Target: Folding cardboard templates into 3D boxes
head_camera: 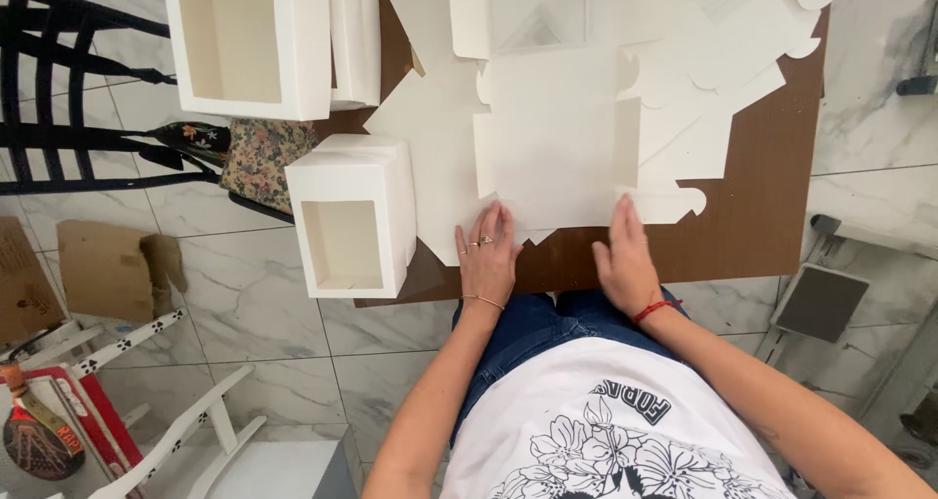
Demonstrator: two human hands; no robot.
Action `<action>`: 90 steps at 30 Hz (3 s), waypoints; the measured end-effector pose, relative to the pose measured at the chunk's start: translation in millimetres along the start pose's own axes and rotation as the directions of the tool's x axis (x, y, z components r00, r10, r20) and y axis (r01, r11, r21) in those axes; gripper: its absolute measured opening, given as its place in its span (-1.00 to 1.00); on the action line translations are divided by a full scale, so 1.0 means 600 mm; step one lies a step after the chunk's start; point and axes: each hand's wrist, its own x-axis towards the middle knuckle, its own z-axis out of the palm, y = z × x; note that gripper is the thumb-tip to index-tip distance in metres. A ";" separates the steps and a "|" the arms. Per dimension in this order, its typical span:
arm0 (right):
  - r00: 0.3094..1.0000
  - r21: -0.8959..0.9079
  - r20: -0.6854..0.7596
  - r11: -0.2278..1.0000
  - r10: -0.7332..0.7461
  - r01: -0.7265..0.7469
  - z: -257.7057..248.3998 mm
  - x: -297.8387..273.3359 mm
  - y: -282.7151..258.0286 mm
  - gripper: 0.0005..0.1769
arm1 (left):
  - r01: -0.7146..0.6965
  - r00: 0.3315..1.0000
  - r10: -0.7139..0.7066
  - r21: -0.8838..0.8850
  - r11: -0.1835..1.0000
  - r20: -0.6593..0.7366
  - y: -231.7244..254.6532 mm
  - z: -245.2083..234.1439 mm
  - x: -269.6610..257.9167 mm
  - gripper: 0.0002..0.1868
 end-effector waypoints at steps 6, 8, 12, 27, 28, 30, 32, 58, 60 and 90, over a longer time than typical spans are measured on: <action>0.887 -0.426 0.457 0.893 0.072 0.147 0.044 -0.016 0.019 -0.25 | -0.244 0.960 0.262 0.163 0.956 -0.098 -0.043 0.021 0.022 -0.62; 0.882 -0.540 0.465 0.814 0.076 0.214 0.046 -0.005 0.030 -0.24 | -0.339 0.920 0.370 0.213 0.916 -0.126 -0.065 0.030 0.038 -0.66; 0.904 -0.627 0.383 0.665 -0.191 0.406 0.039 0.035 0.066 -0.39 | -0.513 0.783 0.600 0.375 0.772 -0.165 -0.090 0.049 0.053 -0.70; 0.922 -0.579 0.383 0.791 0.050 0.198 0.025 0.213 0.073 -0.76 | 0.426 0.857 -0.398 -0.017 0.905 0.329 -0.004 -0.013 0.170 -0.84; 0.953 -0.571 0.303 0.804 0.018 0.167 0.044 0.229 0.093 -0.79 | 0.523 0.794 -0.476 -0.024 0.852 0.379 -0.003 -0.008 0.186 -0.77; 0.960 -0.447 0.274 0.892 0.064 0.068 0.037 0.228 0.088 -0.74 | 0.560 0.766 -0.503 -0.031 0.828 0.399 -0.029 0.040 0.199 -0.80; 0.961 -0.308 0.251 0.951 0.112 -0.030 0.015 0.224 0.061 -0.69 | 0.597 0.737 -0.529 -0.038 0.801 0.420 -0.039 0.045 0.211 -0.70; 0.656 0.129 0.261 0.648 0.708 -0.751 -0.042 0.042 0.042 -0.66 | 0.346 0.804 -0.111 -0.308 0.886 0.584 0.228 0.052 0.269 -0.62; 0.674 0.175 0.244 0.652 0.697 -0.737 -0.015 0.032 0.082 -0.71 | 0.326 0.823 -0.071 -0.366 0.872 0.564 0.188 0.070 0.265 -0.66; 0.964 -0.031 -0.131 0.973 -0.232 0.230 -0.060 0.119 -0.113 -0.91 | 0.035 0.996 -0.031 0.040 0.999 -0.089 -0.042 -0.102 0.159 -0.60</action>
